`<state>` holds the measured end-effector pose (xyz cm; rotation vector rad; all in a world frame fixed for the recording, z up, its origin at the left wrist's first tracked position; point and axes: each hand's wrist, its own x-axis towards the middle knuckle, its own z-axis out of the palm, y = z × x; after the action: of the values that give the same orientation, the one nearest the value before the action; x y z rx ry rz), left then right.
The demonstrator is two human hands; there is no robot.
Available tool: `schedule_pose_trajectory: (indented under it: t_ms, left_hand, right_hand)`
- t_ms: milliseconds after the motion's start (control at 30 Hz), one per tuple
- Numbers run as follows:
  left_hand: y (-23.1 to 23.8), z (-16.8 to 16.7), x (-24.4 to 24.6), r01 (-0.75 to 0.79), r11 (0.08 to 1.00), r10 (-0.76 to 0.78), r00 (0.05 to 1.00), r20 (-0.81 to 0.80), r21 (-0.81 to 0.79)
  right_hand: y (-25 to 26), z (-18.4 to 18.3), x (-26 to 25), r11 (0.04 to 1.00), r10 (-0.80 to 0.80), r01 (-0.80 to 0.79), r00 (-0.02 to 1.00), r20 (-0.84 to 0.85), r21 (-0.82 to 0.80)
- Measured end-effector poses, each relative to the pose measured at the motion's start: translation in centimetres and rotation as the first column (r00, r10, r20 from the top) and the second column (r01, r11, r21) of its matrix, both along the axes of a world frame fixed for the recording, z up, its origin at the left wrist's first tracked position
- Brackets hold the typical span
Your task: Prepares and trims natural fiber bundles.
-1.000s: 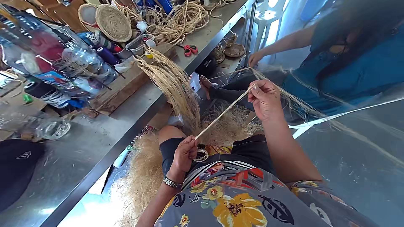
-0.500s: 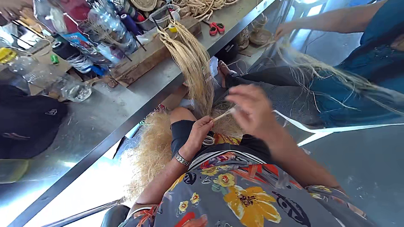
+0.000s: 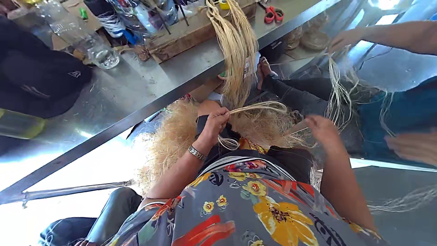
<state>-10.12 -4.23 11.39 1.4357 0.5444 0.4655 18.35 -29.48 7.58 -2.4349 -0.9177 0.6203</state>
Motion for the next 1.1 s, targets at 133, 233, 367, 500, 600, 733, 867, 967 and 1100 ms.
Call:
schedule_pose_trajectory:
  t_ms: [133,233,367,500,600,733,867,967,1100]
  left_hand:
    - [-2.0,0.5,1.2,0.078,0.987,-0.074,0.997,0.028,-0.14]
    - [-3.4,0.3,2.3,0.12,0.973,-0.113,0.993,0.044,-0.196]
    - [-4.0,-1.1,3.0,0.174,0.954,-0.172,0.985,0.032,-0.245]
    - [-4.8,-2.2,3.4,0.236,0.933,-0.242,0.97,0.009,-0.273]
    - [-4.7,-2.2,2.7,0.205,0.94,-0.175,0.976,-0.131,0.271]
    - [-3.5,0.7,1.2,-0.092,0.355,-0.055,0.991,0.118,0.93]
    - [-3.3,5.2,2.1,-0.093,-0.153,-0.133,0.989,0.072,0.984]
    - [-3.3,6.2,3.1,0.14,-0.185,-0.219,0.959,-0.18,0.973]
    - [-2.4,7.1,2.8,0.584,0.268,-0.399,0.791,-0.463,0.767]
  right_hand:
    - [4.0,-2.0,-5.0,0.889,0.403,-0.325,0.89,-0.213,0.322]
    - [8.0,-0.9,-9.7,0.647,0.466,-0.186,0.864,-0.19,0.74]
    - [10.7,2.9,-12.1,0.399,0.57,0.268,0.677,-0.466,0.877]
    - [10.9,4.8,-12.6,0.354,0.567,0.326,0.67,-0.479,0.877]
    - [9.9,4.3,-11.9,0.431,0.525,0.206,0.735,-0.43,0.879]
    - [8.0,4.5,-9.9,0.612,0.461,0.071,0.777,-0.429,0.788]
    - [6.9,5.0,-9.4,0.653,0.543,-0.128,0.766,-0.344,0.746]
    - [6.2,5.8,-9.6,0.579,0.631,-0.325,0.76,-0.158,0.747]
    - [4.6,6.1,-8.3,0.578,0.608,-0.409,0.793,-0.038,0.706]
